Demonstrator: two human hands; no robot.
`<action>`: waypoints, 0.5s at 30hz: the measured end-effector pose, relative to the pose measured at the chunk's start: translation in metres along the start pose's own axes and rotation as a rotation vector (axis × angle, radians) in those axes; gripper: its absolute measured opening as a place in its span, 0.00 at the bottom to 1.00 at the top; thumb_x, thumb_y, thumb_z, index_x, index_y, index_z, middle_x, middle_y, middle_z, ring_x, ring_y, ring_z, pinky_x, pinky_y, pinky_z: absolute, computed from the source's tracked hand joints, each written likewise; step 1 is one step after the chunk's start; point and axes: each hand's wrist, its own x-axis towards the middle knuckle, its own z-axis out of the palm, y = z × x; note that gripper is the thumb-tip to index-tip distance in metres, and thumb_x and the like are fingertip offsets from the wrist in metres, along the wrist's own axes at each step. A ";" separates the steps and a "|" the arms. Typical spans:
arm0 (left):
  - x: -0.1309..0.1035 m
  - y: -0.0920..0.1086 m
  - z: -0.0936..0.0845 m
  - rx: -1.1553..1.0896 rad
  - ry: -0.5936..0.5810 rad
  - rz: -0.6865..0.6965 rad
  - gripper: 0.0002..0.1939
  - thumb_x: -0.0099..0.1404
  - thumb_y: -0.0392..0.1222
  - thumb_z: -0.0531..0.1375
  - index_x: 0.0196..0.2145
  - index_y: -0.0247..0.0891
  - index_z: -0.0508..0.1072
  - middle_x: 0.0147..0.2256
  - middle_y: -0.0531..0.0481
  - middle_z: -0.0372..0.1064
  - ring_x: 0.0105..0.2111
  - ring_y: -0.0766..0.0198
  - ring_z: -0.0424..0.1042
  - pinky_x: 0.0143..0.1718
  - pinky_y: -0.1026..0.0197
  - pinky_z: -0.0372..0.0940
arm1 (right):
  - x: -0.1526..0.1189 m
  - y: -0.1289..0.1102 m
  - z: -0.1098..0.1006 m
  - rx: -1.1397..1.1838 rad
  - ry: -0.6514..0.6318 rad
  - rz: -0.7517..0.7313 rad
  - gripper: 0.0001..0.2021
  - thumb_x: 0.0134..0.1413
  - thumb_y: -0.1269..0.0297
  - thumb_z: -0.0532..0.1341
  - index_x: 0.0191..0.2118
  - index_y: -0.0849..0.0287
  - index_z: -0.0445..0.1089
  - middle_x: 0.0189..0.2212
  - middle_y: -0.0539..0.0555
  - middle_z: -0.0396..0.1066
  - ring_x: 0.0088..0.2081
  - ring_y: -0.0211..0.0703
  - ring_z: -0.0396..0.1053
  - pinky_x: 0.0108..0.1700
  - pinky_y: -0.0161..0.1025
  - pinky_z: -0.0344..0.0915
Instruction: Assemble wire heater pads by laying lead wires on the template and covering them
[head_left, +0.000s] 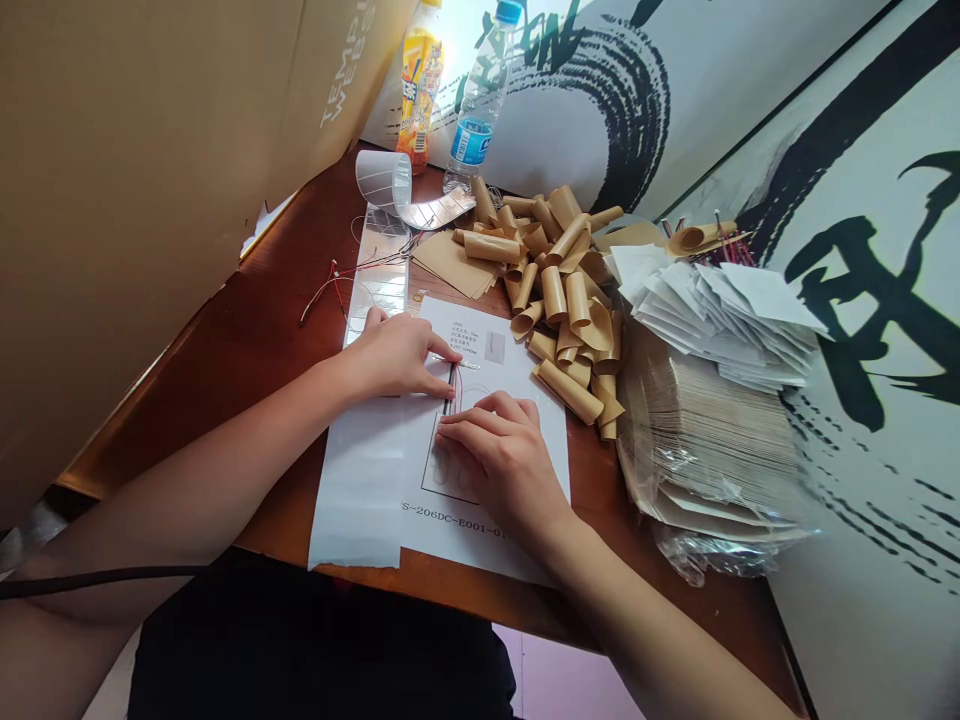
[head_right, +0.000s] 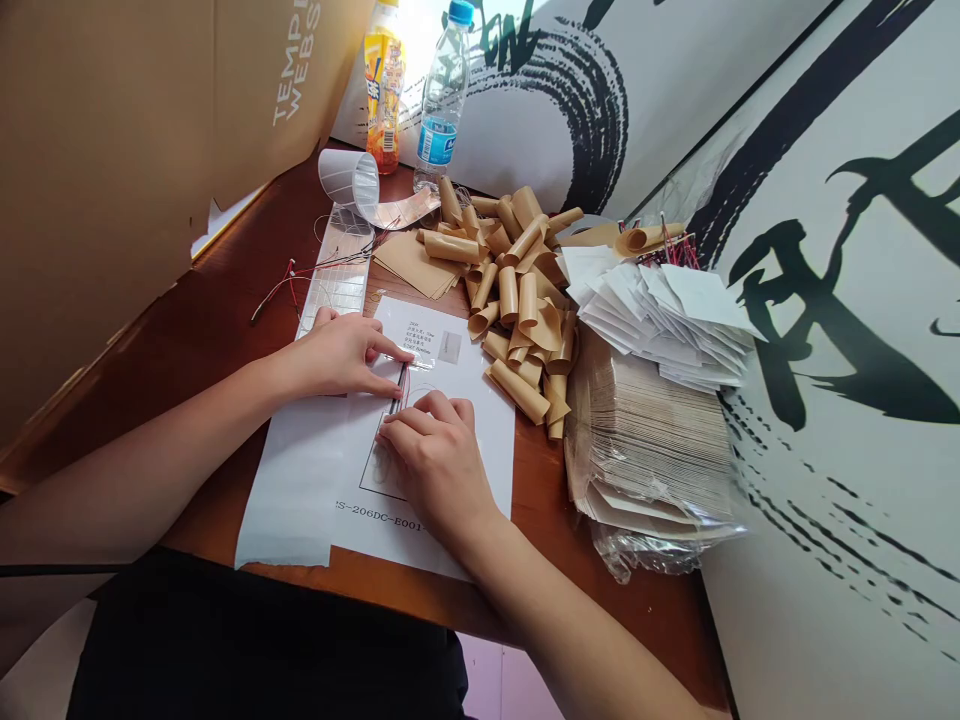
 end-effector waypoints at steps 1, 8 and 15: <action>0.000 0.000 0.000 0.001 0.004 0.000 0.26 0.54 0.62 0.68 0.49 0.54 0.80 0.38 0.49 0.77 0.44 0.51 0.70 0.48 0.51 0.47 | 0.000 0.000 0.000 -0.003 0.000 0.000 0.07 0.65 0.68 0.61 0.35 0.56 0.76 0.36 0.50 0.81 0.38 0.45 0.66 0.42 0.46 0.55; 0.000 -0.002 0.001 -0.007 0.009 0.003 0.25 0.53 0.62 0.68 0.48 0.55 0.80 0.37 0.49 0.77 0.43 0.52 0.70 0.48 0.51 0.47 | -0.001 0.000 0.001 0.000 -0.032 0.013 0.08 0.66 0.68 0.60 0.35 0.55 0.76 0.36 0.49 0.81 0.38 0.44 0.66 0.43 0.45 0.54; -0.001 0.001 -0.001 0.029 -0.004 0.003 0.26 0.54 0.62 0.67 0.50 0.55 0.79 0.38 0.49 0.77 0.44 0.51 0.70 0.48 0.51 0.47 | -0.001 -0.001 0.002 -0.036 -0.077 0.013 0.07 0.65 0.68 0.62 0.35 0.55 0.76 0.35 0.50 0.80 0.39 0.46 0.65 0.44 0.46 0.52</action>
